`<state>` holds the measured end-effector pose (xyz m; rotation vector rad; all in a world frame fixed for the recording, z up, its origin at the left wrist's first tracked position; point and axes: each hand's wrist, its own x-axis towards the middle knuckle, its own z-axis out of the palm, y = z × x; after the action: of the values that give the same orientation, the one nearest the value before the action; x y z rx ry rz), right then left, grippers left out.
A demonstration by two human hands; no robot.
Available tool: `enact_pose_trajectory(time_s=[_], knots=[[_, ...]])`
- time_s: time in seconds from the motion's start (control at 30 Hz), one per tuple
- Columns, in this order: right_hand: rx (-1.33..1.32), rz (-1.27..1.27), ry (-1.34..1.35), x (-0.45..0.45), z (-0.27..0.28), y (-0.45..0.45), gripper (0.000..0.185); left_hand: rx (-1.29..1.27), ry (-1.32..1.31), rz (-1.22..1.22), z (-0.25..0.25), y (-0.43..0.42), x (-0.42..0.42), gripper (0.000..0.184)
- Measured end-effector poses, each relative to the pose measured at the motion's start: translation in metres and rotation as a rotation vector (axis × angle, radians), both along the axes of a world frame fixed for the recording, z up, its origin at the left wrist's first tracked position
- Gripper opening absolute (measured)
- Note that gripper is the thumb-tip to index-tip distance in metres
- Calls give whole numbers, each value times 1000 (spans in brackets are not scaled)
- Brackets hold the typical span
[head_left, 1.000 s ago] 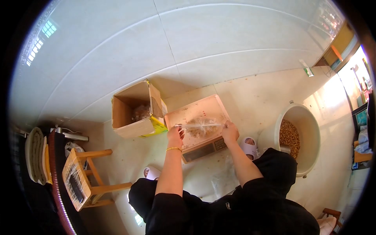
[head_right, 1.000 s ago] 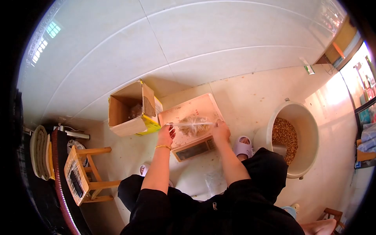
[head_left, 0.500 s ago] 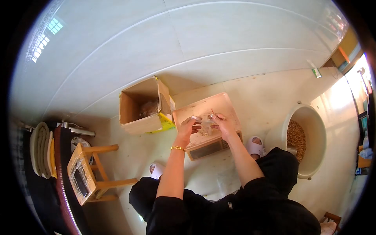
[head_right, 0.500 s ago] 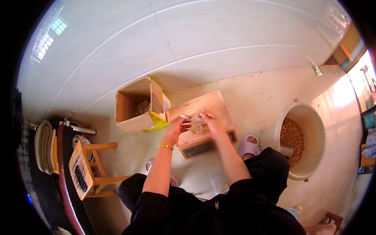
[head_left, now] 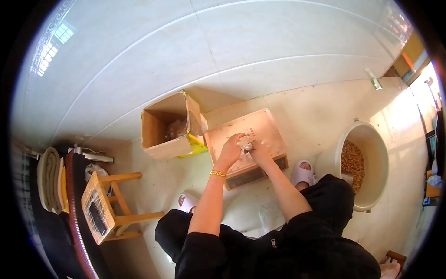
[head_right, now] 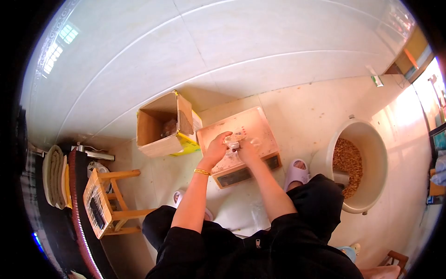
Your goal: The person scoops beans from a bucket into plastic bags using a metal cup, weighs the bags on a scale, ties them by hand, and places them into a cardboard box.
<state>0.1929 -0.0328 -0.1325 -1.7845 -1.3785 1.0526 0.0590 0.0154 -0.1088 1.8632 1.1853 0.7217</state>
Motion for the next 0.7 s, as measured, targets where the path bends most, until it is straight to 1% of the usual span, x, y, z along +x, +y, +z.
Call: enact_pose_trajectory(time_s=[0.03, 0.07, 0.1, 0.13, 0.17, 0.2, 0.23, 0.27, 0.3, 0.33, 0.37, 0.4, 0.47, 0.5, 0.53, 0.57, 0.6, 0.63, 0.67, 0.7], knots=[[-11, 10, -39, 2, 7, -1, 16, -96, -48, -51, -8, -2, 0, 34], [-11, 8, -45, 4, -1, 1, 16, -192, -96, -102, -11, -4, 1, 36], [80, 24, -26, 6, -19, 4, 15, -193, -101, -105, -12, -6, 3, 36], [171, 39, -6, 7, -36, 7, 14, -247, -18, -120, -13, -8, 4, 38], [168, 37, -9, 9, -48, 9, 14, -301, 67, -135, -14, -10, 4, 39], [239, 42, -105, 10, -55, 9, 14, -304, 66, -136, -18, -9, 4, 39], [311, 47, -202, 12, -62, 9, 13, -155, 177, -137, -21, -7, 2, 39], [309, 47, -202, 13, -53, 7, 13, -5, 287, -137, -25, -6, 1, 39], [236, 54, -49, 16, -34, 3, 14, -7, 286, -137, -30, -7, 3, 39], [164, 61, 104, 16, -17, 1, 14, 178, 164, -35, -35, -11, 7, 35], [164, 61, 105, 16, -12, 0, 14, 361, 40, 67, -31, -14, 10, 32], [205, 60, 85, 14, -7, 0, 15, 361, 41, 66, -26, -15, 10, 32], [245, 57, 67, 12, 0, 0, 16, 121, -47, -26, -21, -16, 10, 24], [191, 56, 100, 12, 1, 1, 17, 121, -45, -27, -20, -15, 9, 24], [137, 55, 133, 12, 3, 2, 18, 90, 44, 11, -18, -14, 7, 22], [137, 55, 133, 12, -3, 3, 18, 60, 132, 48, -20, -13, 4, 20], [184, 76, 95, 14, -12, 4, 20, 59, 132, 47, -21, -12, 2, 20], [231, 99, 57, 15, -20, 4, 21, -32, 111, 134, -22, -11, -1, 20], [230, 99, 56, 14, -15, 2, 21, -122, 90, 221, -26, -10, -4, 21], [174, -2, 194, 13, -11, 0, 20, -122, 89, 221, -29, -9, -8, 21]])
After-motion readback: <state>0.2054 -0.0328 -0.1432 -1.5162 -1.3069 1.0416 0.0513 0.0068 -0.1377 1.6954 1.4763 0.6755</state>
